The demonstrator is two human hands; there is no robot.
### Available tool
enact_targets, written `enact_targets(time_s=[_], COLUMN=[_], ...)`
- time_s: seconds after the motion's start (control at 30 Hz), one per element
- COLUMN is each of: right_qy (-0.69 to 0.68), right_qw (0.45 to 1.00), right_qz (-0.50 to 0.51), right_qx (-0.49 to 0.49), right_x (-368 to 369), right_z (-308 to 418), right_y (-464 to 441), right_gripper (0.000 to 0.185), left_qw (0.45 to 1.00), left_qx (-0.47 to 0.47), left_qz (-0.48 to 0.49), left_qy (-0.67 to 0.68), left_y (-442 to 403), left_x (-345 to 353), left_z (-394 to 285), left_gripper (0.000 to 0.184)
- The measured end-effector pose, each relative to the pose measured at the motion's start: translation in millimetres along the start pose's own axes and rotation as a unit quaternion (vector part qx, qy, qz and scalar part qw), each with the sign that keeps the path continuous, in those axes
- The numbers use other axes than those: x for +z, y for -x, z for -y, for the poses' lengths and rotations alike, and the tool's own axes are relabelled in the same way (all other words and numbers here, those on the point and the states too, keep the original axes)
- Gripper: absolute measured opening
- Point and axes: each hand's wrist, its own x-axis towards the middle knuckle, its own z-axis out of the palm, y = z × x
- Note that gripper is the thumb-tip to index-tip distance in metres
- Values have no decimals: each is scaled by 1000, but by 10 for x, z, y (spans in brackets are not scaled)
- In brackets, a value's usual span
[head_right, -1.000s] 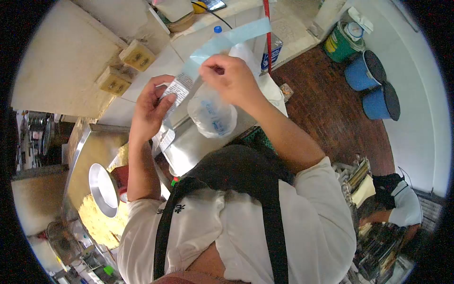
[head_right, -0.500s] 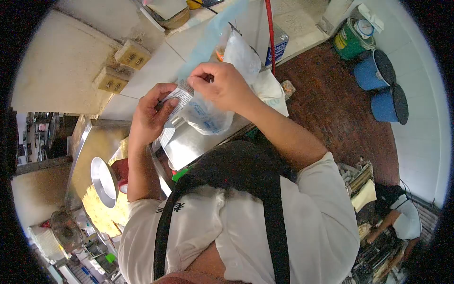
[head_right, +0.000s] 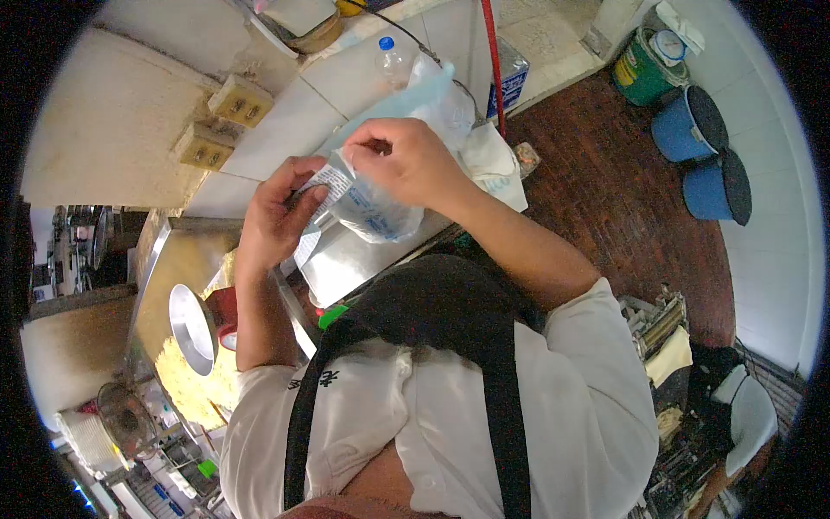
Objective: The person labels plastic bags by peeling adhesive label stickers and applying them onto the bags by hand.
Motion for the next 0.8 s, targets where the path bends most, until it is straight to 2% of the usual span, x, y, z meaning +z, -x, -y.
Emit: enact_targets(time_s=[0.1,0.17,0.23,0.27,0.37,0.43,0.47,0.5,0.6,0.7,0.8], right_qy=[0,65,136,168,233,281,310,339,346,338,227], right_qw=[998,988,967,957,940,923,911,896,896,897,953], right_qz=[-61,-141,-213,-236,-206,-158,-132,-106,21,-13,-105], right_qx=[23,19,18,-28,-144,-211,-238,-266,-277,-285,-173], right_x=[-132,-241,-319,-298,-204,-91,2,80,330,304,397], right_z=[-203,-440,-550,-638,-856,-1011,-1101,-1192,-1425,-1382,-1212], right_y=[21,119,240,348,592,603,600,583,587,692,752], right_gripper=[20,20,21,16,14,20,21,22,26,32,36], left_qw=[995,960,921,921,965,948,947,954,965,966,970], left_qx=[1,13,-53,-8,-32,25,58,44,10,-13,-32], left_qz=[-75,-186,-220,-240,-135,-102,-111,-104,-92,-108,-106], left_qy=[63,-207,-319,-307,-221,-300,-295,-278,-244,-233,-216], left_y=[-33,-306,-261,-238,-74,-41,-58,-79,-147,-143,-85], left_x=[-174,-690,-867,-806,-156,95,193,223,262,252,354], left_z=[238,1045,1222,1262,497,312,340,407,542,567,504], left_gripper=[19,19,20,22,29,40,42,40,36,32,31])
